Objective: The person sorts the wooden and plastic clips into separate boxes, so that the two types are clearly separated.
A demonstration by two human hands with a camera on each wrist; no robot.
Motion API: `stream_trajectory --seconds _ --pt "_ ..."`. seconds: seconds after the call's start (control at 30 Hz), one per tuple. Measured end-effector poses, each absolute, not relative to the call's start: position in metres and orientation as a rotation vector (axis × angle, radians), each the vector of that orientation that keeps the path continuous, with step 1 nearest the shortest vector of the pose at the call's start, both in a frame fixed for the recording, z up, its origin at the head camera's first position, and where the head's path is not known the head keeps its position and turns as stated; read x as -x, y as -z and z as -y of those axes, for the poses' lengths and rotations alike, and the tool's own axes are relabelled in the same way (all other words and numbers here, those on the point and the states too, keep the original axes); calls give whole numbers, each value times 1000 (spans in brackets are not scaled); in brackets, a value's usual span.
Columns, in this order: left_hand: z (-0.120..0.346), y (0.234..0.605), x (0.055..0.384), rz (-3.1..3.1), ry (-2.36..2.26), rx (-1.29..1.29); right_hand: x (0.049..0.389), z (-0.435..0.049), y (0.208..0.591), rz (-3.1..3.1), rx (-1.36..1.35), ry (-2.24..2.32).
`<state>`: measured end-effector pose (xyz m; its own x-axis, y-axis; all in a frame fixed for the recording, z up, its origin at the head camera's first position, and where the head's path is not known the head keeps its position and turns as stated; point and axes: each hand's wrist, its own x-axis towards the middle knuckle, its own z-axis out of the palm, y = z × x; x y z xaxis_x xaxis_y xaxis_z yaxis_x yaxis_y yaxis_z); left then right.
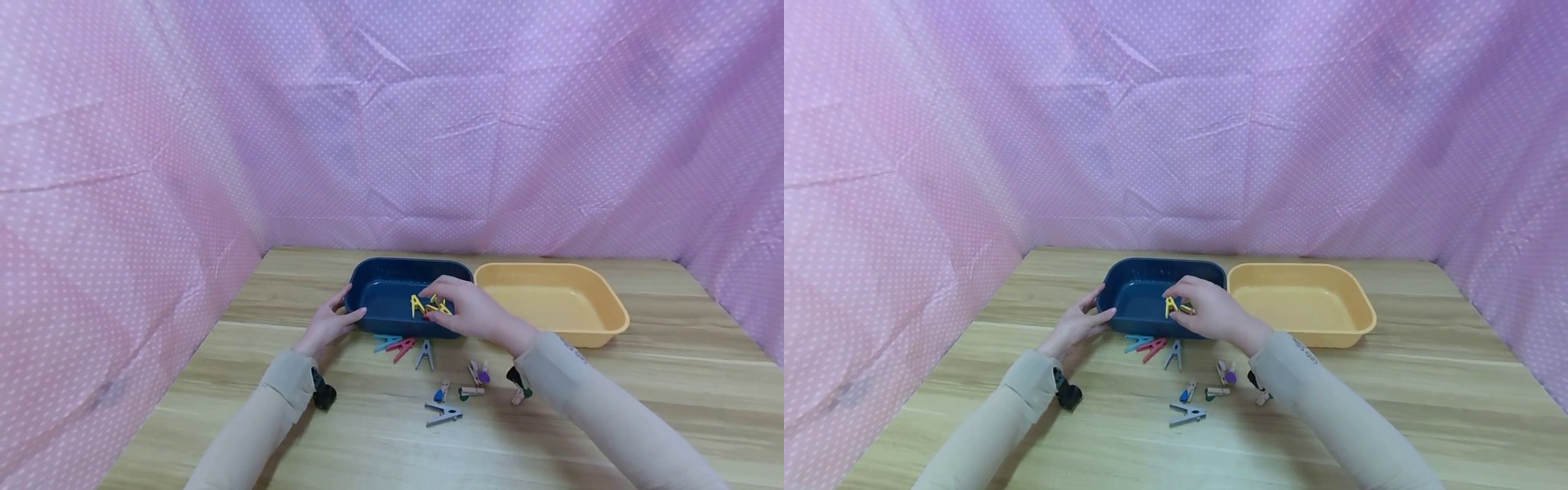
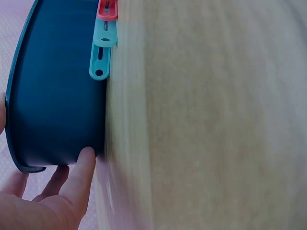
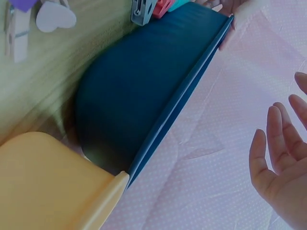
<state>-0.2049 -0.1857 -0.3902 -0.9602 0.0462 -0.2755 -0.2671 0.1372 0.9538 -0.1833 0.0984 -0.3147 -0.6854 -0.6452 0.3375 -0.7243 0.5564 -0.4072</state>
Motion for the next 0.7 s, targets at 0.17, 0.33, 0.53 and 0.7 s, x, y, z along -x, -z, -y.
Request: stream_trajectory --seconds 0.17,0.33,0.53,0.7 --pt "186 394 204 -2197 -1905 223 175 -100 318 2601 -1226 -788" --pt "187 395 203 -2194 -1913 240 165 -103 326 2633 -1225 -779" --pt "187 395 204 -2193 -1914 243 155 -105 333 2677 -1225 -798" --pt "185 394 205 -2192 -1911 243 151 -108 336 2655 -1265 -814"
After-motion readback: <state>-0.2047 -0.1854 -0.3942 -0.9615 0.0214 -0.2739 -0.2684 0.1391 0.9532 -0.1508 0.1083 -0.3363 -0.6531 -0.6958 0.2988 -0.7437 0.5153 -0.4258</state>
